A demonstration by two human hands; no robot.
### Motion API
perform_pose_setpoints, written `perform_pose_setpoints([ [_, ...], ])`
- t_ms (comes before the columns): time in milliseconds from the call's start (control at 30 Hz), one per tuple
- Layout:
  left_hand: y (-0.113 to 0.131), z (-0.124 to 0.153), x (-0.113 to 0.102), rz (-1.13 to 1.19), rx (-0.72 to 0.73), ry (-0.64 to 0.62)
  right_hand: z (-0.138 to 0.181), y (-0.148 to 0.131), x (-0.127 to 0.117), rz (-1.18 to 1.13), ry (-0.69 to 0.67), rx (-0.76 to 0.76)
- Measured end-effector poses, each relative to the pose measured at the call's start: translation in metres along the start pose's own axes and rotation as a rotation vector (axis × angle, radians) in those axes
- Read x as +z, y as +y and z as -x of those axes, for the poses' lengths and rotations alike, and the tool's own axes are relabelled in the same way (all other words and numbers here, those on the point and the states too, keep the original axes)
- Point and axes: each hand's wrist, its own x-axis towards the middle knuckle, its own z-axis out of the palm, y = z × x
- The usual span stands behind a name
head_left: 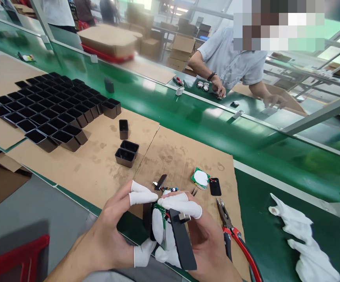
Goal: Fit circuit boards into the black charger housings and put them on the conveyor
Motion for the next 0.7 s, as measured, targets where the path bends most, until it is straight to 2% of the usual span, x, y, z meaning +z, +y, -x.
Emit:
perform_pose_setpoints([
  [133,-0.003,0.002,0.0,0.002,0.002,0.007,-0.001,-0.002,0.0,0.011,0.025,0.014],
  [367,-0.006,0.004,-0.001,0.03,-0.045,-0.01,0.004,-0.006,-0.01,-0.11,0.145,0.042],
  [567,-0.003,0.003,0.001,0.031,-0.017,-0.009,-0.004,-0.016,-0.005,-0.047,0.078,0.079],
  [700,-0.001,0.002,0.001,0.026,0.013,-0.005,-0.007,-0.018,-0.003,-0.01,0.073,0.052],
])
